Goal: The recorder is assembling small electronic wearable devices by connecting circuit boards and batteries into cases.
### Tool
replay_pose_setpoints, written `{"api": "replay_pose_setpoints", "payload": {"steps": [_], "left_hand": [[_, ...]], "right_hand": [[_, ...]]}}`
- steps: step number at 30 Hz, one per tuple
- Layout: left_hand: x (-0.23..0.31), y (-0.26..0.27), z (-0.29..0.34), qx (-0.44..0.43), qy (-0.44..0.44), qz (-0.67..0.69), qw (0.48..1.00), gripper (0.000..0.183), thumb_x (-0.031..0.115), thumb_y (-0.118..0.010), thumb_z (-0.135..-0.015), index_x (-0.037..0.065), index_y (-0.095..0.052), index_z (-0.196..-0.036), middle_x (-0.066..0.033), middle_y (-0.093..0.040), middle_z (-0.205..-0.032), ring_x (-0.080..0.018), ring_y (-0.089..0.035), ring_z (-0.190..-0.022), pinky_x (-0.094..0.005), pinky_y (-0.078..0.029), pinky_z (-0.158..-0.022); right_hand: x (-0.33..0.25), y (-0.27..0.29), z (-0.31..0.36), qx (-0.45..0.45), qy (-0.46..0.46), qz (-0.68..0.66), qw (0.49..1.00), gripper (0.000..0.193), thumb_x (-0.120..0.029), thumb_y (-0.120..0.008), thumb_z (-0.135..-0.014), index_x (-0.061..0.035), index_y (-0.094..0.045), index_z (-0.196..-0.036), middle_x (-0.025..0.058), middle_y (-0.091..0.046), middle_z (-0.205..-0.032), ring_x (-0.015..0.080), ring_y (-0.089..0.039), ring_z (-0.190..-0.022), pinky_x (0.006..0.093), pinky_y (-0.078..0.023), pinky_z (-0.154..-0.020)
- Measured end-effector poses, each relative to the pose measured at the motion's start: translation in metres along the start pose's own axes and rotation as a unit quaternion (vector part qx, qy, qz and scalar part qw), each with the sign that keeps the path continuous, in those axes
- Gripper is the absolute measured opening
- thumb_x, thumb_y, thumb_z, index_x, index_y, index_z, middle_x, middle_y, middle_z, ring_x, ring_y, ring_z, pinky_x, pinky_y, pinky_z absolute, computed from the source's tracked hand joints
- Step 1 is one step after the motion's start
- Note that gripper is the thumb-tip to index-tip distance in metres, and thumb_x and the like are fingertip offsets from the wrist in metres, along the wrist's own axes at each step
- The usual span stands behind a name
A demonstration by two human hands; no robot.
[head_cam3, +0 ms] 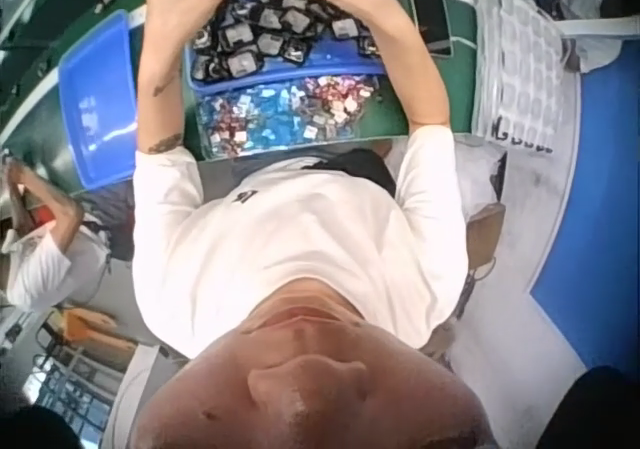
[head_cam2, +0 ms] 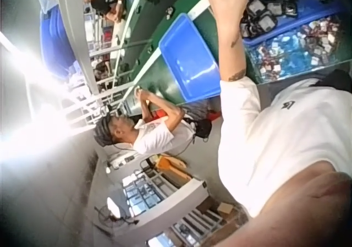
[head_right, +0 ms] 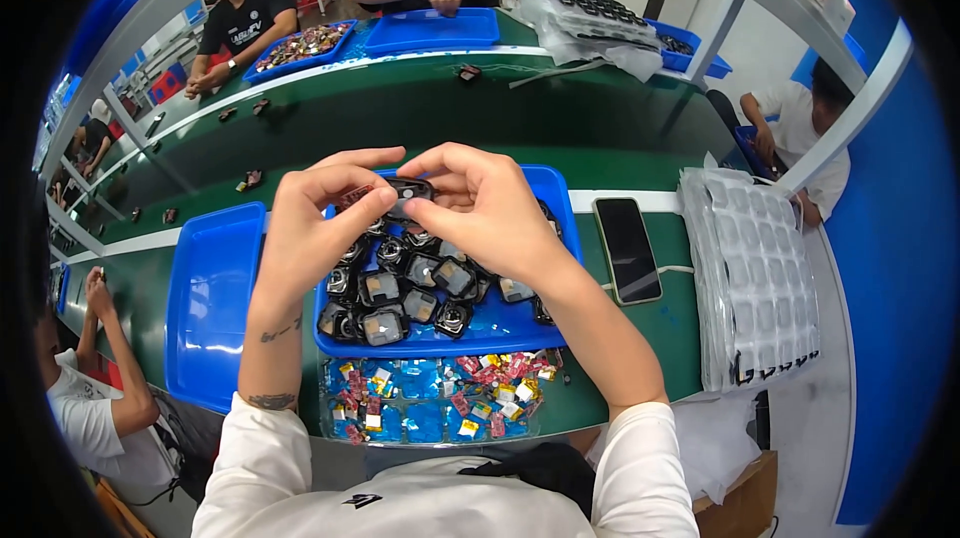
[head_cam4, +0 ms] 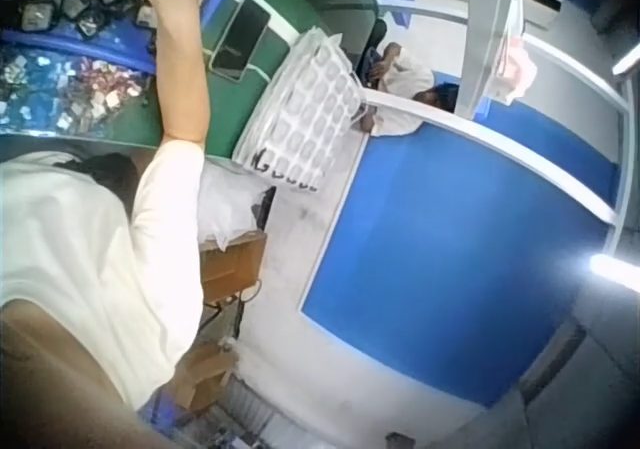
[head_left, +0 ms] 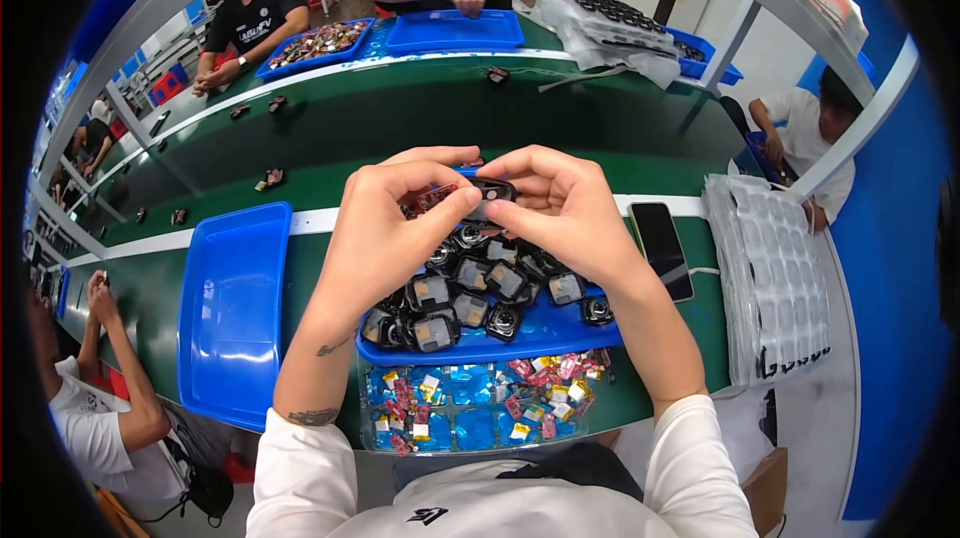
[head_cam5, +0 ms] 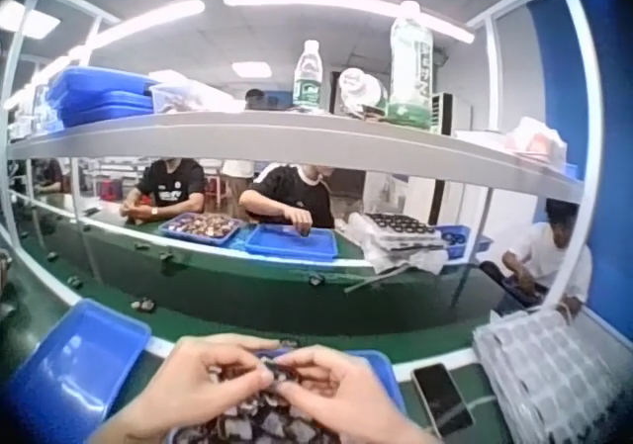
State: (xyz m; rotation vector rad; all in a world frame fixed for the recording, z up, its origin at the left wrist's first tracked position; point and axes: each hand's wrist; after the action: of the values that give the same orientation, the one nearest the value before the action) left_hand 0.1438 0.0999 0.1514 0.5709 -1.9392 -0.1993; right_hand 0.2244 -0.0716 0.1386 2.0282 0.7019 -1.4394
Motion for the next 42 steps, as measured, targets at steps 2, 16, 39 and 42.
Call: {"api": "replay_pose_setpoints", "payload": {"steps": [2, 16, 39, 42], "left_hand": [[0.001, -0.002, -0.001, -0.003, -0.004, -0.005, 1.000, 0.013, 0.010, -0.067, -0.080, -0.002, -0.070, -0.084, -0.0128, -0.067, -0.105, -0.0066, -0.057, -0.065, -0.0215, -0.045, -0.059], [-0.007, -0.015, 0.001, 0.040, 0.013, 0.034, 0.999, 0.015, 0.008, -0.067, -0.080, -0.006, -0.069, -0.084, -0.0150, -0.069, -0.094, -0.0078, -0.060, -0.064, -0.0207, -0.048, -0.058], [0.007, -0.017, 0.007, 0.008, 0.042, 0.133, 0.990, 0.010, 0.002, -0.068, -0.082, -0.004, -0.066, -0.090, -0.0078, -0.068, -0.084, -0.0112, -0.065, -0.077, -0.0214, -0.052, -0.069], [0.004, -0.013, 0.005, -0.017, 0.082, 0.241, 0.967, 0.011, 0.004, -0.069, -0.082, -0.004, -0.067, -0.090, -0.0079, -0.068, -0.082, -0.0108, -0.065, -0.077, -0.0217, -0.053, -0.070]], "right_hand": [[-0.004, 0.000, 0.002, 0.000, -0.011, 0.001, 1.000, 0.024, -0.001, -0.065, -0.083, 0.0029, -0.059, -0.107, 0.0063, -0.065, -0.093, 0.0089, -0.064, -0.083, 0.0202, -0.052, -0.069], [0.000, -0.011, 0.007, 0.057, 0.053, 0.032, 0.996, 0.020, -0.001, -0.060, -0.087, 0.0047, -0.060, -0.105, 0.0113, -0.068, -0.091, 0.0096, -0.065, -0.080, 0.0226, -0.052, -0.068], [-0.004, -0.003, 0.007, 0.196, 0.118, 0.072, 0.971, 0.011, -0.002, -0.067, -0.079, 0.0012, -0.063, -0.089, 0.0060, -0.068, -0.081, 0.0070, -0.063, -0.071, 0.0196, -0.049, -0.062], [-0.004, -0.005, 0.009, 0.192, 0.158, 0.123, 0.961, 0.012, -0.001, -0.067, -0.078, 0.0020, -0.063, -0.089, 0.0072, -0.068, -0.080, 0.0082, -0.064, -0.071, 0.0208, -0.050, -0.062]]}}
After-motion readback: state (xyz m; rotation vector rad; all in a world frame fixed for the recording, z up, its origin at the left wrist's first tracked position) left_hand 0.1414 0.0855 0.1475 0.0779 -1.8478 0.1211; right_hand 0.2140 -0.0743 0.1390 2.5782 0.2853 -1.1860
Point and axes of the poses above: each hand's wrist, its own z-axis away from the middle knuckle, its own y-axis out of the back of the hand, x = y × z
